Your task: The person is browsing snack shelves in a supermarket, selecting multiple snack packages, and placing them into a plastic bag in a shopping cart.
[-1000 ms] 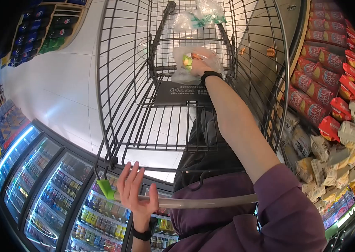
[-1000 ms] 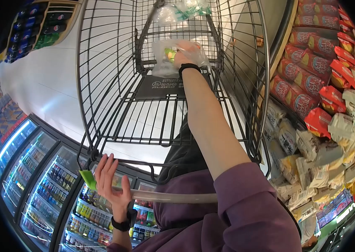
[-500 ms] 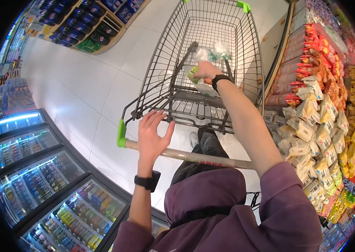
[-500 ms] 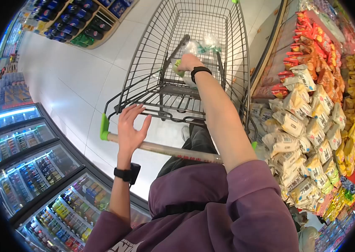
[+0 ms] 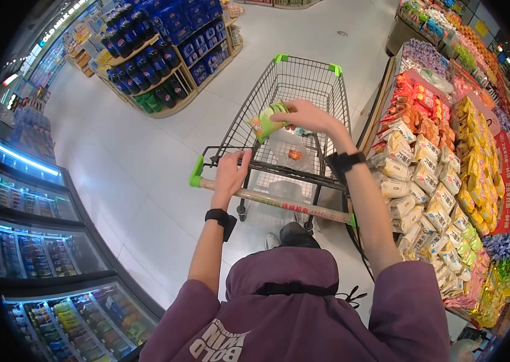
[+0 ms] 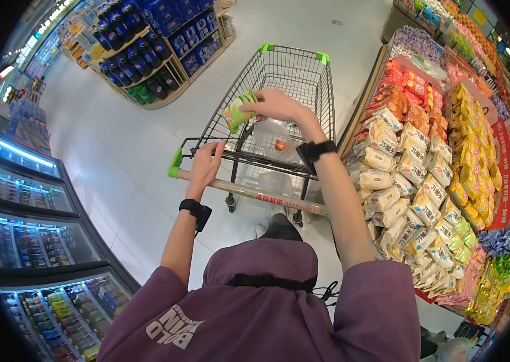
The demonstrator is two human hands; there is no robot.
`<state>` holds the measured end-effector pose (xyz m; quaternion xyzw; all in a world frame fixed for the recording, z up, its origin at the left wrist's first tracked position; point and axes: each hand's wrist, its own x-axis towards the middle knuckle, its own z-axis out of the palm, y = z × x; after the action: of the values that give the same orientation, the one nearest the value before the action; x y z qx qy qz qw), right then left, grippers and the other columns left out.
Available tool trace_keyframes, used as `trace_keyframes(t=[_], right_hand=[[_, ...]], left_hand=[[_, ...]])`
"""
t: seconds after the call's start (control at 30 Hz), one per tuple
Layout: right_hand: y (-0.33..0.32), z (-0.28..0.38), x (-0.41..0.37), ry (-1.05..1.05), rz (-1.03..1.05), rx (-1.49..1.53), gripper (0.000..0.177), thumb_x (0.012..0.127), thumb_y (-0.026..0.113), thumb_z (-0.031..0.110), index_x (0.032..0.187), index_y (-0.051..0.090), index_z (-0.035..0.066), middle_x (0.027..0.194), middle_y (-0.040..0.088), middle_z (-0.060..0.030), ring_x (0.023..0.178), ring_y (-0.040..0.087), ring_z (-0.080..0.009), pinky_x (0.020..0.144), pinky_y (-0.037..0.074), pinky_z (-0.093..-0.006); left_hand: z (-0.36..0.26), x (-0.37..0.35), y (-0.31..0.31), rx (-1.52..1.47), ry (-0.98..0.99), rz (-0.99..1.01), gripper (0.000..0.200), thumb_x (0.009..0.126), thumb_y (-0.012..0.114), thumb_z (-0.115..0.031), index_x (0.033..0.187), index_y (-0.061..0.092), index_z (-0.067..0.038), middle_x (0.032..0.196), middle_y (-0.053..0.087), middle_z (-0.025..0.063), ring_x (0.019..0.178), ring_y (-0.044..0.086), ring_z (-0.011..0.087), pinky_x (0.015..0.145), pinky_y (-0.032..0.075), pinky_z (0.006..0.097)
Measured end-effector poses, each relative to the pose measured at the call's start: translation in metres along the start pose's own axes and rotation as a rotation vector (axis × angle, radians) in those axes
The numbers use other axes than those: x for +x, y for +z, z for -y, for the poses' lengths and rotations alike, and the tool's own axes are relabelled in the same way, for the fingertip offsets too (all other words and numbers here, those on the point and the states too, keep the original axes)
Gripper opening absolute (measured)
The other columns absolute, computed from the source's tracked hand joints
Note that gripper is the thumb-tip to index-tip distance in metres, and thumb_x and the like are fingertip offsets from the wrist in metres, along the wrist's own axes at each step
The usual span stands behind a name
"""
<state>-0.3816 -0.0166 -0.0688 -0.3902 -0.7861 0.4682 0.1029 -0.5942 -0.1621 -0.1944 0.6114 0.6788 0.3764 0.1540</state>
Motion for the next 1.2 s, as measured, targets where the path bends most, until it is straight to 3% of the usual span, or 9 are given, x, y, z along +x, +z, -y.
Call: trace_keyframes(t=[0.13, 0.37, 0.47, 0.5, 0.63, 0.8, 0.97, 1.07, 1.2], right_hand=[[0.032, 0.009, -0.062, -0.149, -0.155, 0.421, 0.044, 0.092, 0.063, 0.039, 0.108, 0.064, -0.001, 0.092, 0.066, -0.0057, 0.079, 0.061, -0.0123, 0.071, 0.051, -0.0283], [0.109, -0.002, -0.109, -0.196, -0.395, 0.978, 0.034, 0.093, 0.067, 0.026, 0.113, 0.055, 0.002, 0.097, 0.064, -0.0059, 0.083, 0.062, -0.0117, 0.070, 0.051, -0.0254], [0.127, -0.009, -0.124, -0.134, -0.468, 0.850, 0.033, 0.093, 0.067, 0.026, 0.113, 0.055, 0.002, 0.097, 0.064, -0.0055, 0.081, 0.063, -0.0124, 0.069, 0.051, -0.0259], [0.133, -0.020, -0.126, -0.129, -0.447, 0.784, 0.041, 0.091, 0.069, 0.029, 0.116, 0.055, 0.000, 0.098, 0.066, -0.0073, 0.082, 0.064, -0.0137, 0.071, 0.052, -0.0273], [0.121, -0.022, -0.161, -0.111, -0.315, 0.441, 0.055, 0.085, 0.074, 0.037, 0.120, 0.056, -0.002, 0.096, 0.069, -0.0106, 0.082, 0.065, -0.0161, 0.075, 0.053, -0.0291], [0.071, -0.002, -0.216, 0.026, -0.417, 0.237, 0.033, 0.090, 0.068, 0.029, 0.103, 0.062, -0.001, 0.087, 0.068, -0.0083, 0.076, 0.063, -0.0130, 0.069, 0.050, -0.0285], [0.037, 0.007, -0.238, -0.271, -0.788, 0.231, 0.029, 0.088, 0.070, 0.025, 0.099, 0.064, -0.001, 0.082, 0.067, -0.0120, 0.073, 0.065, -0.0181, 0.069, 0.051, -0.0303], [0.018, 0.006, -0.258, -0.282, -0.529, 0.229, 0.026, 0.089, 0.068, 0.022, 0.099, 0.065, -0.002, 0.086, 0.067, -0.0131, 0.077, 0.066, -0.0193, 0.070, 0.051, -0.0322], [0.017, -0.010, -0.274, -0.184, -0.743, 0.140, 0.018, 0.093, 0.063, 0.017, 0.098, 0.066, 0.000, 0.072, 0.065, -0.0092, 0.062, 0.063, -0.0194, 0.059, 0.049, -0.0323]], left_hand=[[0.005, 0.001, -0.002, 0.003, -0.013, 0.051, 0.053, 0.101, 0.044, -0.041, 0.098, 0.070, 0.005, 0.094, 0.069, 0.0243, 0.092, 0.065, 0.0380, 0.087, 0.048, 0.0441], [-0.046, -0.026, -0.004, -1.025, -0.095, 0.123, 0.071, 0.104, 0.023, -0.053, 0.113, 0.065, 0.004, 0.107, 0.070, 0.0117, 0.102, 0.063, 0.0238, 0.097, 0.043, 0.0363], [-0.083, -0.046, 0.008, -1.031, -0.136, 0.093, 0.060, 0.105, 0.031, -0.048, 0.121, 0.061, 0.003, 0.108, 0.068, 0.0089, 0.103, 0.061, 0.0171, 0.096, 0.043, 0.0335], [-0.087, -0.049, 0.013, -0.979, -0.180, 0.115, 0.044, 0.103, 0.048, -0.036, 0.124, 0.057, 0.002, 0.108, 0.065, 0.0064, 0.098, 0.060, 0.0116, 0.090, 0.047, 0.0297], [-0.142, -0.055, 0.010, -1.032, -0.234, 0.204, 0.034, 0.093, 0.067, -0.018, 0.120, 0.057, -0.001, 0.107, 0.066, 0.0058, 0.090, 0.064, 0.0090, 0.075, 0.053, 0.0238], [-0.182, -0.068, 0.006, -1.012, -0.252, 0.252, 0.033, 0.092, 0.068, -0.014, 0.120, 0.057, -0.001, 0.104, 0.068, 0.0053, 0.087, 0.065, 0.0087, 0.074, 0.053, 0.0237], [-0.214, -0.085, 0.005, -0.841, -0.160, 0.385, 0.037, 0.086, 0.074, -0.014, 0.117, 0.060, 0.000, 0.100, 0.069, 0.0050, 0.084, 0.065, 0.0075, 0.071, 0.052, 0.0231], [-0.237, -0.093, 0.004, -0.677, -0.070, 0.426, 0.043, 0.081, 0.079, -0.012, 0.118, 0.060, 0.001, 0.099, 0.069, 0.0051, 0.085, 0.064, 0.0074, 0.071, 0.051, 0.0223], [-0.258, -0.102, 0.002, -0.737, -0.032, 0.345, 0.041, 0.081, 0.076, -0.005, 0.119, 0.060, 0.000, 0.099, 0.069, 0.0059, 0.085, 0.065, 0.0082, 0.073, 0.052, 0.0217]])
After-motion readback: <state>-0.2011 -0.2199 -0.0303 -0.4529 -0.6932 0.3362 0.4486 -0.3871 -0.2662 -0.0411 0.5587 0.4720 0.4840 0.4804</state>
